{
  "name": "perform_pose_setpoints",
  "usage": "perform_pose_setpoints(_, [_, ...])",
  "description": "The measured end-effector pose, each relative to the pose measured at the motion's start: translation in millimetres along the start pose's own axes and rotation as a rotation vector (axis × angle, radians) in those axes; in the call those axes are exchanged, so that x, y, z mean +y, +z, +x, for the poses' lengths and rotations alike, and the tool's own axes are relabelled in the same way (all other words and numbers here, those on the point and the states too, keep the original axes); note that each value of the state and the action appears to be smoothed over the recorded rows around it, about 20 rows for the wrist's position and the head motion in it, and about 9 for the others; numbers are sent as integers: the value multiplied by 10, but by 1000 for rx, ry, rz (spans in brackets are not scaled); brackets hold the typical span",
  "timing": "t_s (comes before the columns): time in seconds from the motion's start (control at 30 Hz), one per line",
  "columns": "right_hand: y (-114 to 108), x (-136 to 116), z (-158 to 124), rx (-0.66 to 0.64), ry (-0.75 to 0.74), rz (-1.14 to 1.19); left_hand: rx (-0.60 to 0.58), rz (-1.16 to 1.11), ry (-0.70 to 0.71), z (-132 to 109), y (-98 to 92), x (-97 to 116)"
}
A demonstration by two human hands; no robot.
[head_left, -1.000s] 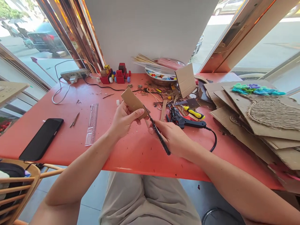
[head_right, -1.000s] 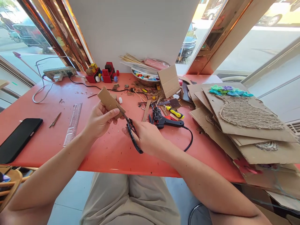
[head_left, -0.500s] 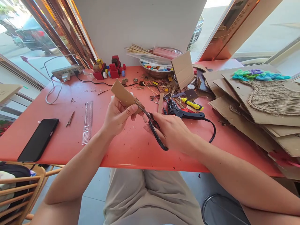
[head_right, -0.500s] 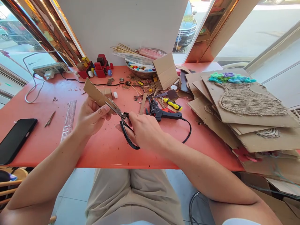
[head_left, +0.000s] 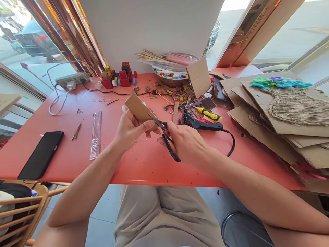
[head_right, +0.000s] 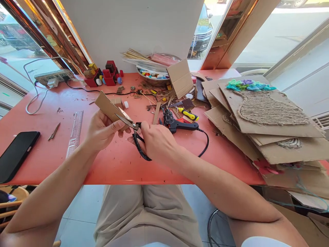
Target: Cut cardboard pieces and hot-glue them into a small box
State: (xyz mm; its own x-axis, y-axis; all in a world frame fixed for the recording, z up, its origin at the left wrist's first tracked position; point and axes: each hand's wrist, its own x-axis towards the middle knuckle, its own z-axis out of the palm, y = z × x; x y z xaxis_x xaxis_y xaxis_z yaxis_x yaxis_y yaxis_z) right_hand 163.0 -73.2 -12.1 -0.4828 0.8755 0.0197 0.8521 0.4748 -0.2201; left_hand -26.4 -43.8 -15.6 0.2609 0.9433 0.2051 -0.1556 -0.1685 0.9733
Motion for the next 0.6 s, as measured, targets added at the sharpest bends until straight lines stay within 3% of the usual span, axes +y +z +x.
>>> perform_pose_setpoints(0.27, [-122,-96,32,-134,157,-27,-29,42,-10,-4,-25,-31])
perform_pose_setpoints(0.43, [-174,-154,42,-214,145,-105,-27,24,-34,-5,-17,-27])
perform_pose_setpoints(0.6, [-181,-146,36,-143,107,-97,-91,6,-71,-14,-8,-45])
